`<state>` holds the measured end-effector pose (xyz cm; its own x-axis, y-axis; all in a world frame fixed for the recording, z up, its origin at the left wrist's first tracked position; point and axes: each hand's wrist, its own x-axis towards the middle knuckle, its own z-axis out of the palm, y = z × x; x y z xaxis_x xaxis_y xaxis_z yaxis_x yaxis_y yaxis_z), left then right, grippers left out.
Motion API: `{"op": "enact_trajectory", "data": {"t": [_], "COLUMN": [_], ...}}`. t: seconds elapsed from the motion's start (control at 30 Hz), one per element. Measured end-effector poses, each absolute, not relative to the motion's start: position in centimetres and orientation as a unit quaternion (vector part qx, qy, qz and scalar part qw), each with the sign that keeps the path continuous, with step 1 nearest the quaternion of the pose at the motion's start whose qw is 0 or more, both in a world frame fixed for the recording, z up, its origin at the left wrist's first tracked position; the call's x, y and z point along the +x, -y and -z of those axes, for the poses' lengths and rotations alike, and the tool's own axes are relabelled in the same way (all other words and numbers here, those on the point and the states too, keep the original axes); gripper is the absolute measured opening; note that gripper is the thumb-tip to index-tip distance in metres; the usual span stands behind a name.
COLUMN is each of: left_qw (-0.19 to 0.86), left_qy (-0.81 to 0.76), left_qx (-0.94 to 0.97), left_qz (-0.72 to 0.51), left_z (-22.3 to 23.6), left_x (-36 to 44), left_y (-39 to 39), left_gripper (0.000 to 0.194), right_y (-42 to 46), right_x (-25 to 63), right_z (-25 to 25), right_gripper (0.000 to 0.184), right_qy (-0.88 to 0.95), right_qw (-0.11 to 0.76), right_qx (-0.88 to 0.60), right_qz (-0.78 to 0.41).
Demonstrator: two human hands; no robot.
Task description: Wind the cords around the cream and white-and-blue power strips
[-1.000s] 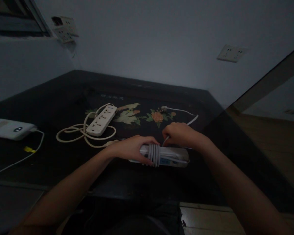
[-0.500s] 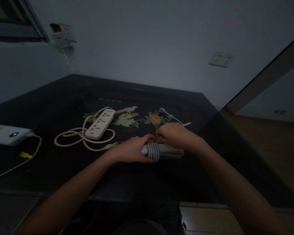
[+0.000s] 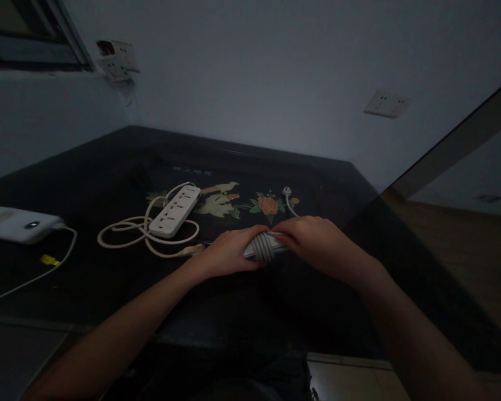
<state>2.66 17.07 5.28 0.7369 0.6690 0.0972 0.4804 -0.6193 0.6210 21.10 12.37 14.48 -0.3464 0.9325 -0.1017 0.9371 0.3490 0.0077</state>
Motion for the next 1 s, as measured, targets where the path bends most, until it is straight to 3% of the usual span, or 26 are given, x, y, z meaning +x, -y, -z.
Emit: {"op": "enact_trajectory", "data": {"t": [0.33,0.5,0.8,1.0], "left_qw": [0.347,0.421,0.599,0.708], "left_qy": [-0.358,-0.351,-0.308,-0.292], "left_qx": [0.830,0.794,0.680,0.556], "left_qz": [-0.249,-0.265,-0.291,-0.323], "left_z": [-4.9,-4.3,-3.6,-4.3], "left_x": [2.7,3.0,3.7,3.6], "left_y": [-17.7,-17.8,-17.7,-17.2], "left_gripper": [0.063,0.064,0.067,0.059], "right_y": [-10.7,-10.4,-10.5,-10.4], "right_x": [22.1,21.8,22.2,22.9], "right_z": [-7.8,-4.7,-3.6,-3.5], "right_gripper": [0.037,0.042,0.045,0.042], "right_qy": [-0.782,-0.775,-0.772,-0.751], "right_qw": [-0.242,-0.275,-0.276,-0.347], "right_qx": [0.565,0.565,0.568,0.553], "right_qz": [0.099,0.069,0.078,0.101]}}
